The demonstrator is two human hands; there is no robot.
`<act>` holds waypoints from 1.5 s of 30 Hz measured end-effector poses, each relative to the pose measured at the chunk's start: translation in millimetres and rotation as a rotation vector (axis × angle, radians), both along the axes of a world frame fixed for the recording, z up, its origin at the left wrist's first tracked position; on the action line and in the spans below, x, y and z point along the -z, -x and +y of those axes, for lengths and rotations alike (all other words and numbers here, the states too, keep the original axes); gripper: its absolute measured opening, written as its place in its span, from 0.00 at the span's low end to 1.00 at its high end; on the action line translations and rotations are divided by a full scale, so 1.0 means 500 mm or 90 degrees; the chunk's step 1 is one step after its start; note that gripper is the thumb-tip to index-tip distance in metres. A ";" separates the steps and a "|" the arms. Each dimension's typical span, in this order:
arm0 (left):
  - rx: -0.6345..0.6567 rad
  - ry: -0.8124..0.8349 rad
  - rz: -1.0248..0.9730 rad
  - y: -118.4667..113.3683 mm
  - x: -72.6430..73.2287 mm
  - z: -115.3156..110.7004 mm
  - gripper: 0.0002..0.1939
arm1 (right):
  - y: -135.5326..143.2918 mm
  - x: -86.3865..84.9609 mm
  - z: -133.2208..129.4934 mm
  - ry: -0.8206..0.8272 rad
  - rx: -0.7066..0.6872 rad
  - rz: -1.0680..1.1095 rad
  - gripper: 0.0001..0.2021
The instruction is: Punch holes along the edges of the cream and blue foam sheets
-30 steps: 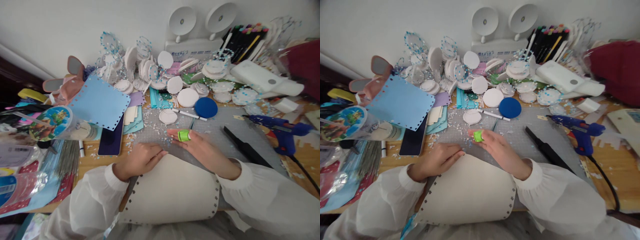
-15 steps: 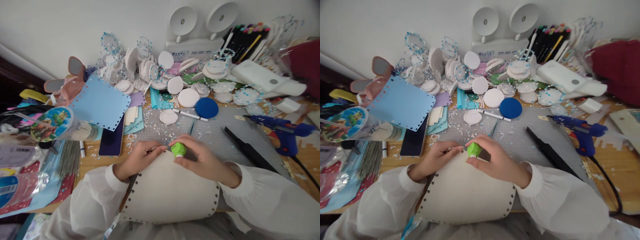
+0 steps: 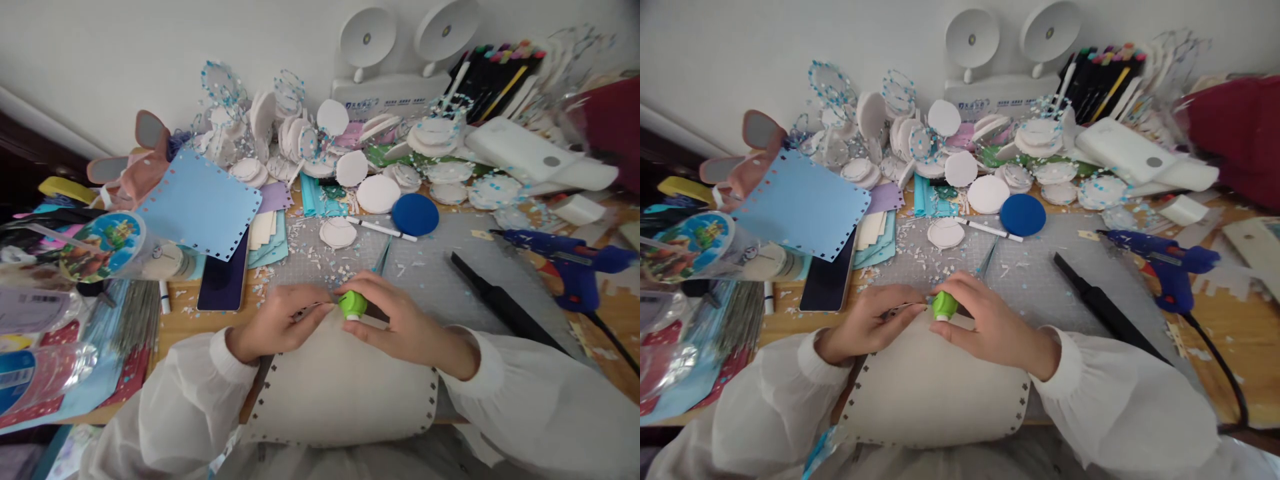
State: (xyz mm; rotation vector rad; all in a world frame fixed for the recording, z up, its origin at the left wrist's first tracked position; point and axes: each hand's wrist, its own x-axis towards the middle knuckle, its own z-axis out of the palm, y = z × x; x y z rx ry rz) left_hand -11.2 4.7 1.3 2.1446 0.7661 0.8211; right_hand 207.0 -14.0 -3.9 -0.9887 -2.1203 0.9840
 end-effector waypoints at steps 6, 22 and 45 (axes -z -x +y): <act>0.026 -0.032 0.014 0.004 0.007 0.001 0.07 | 0.001 -0.001 -0.002 -0.011 -0.009 -0.001 0.18; 0.013 -0.079 0.000 0.000 0.006 0.001 0.05 | 0.004 0.007 -0.007 0.063 0.020 -0.037 0.20; -0.044 -0.063 0.026 -0.004 -0.011 0.007 0.08 | 0.024 -0.001 -0.010 -0.004 0.063 -0.003 0.08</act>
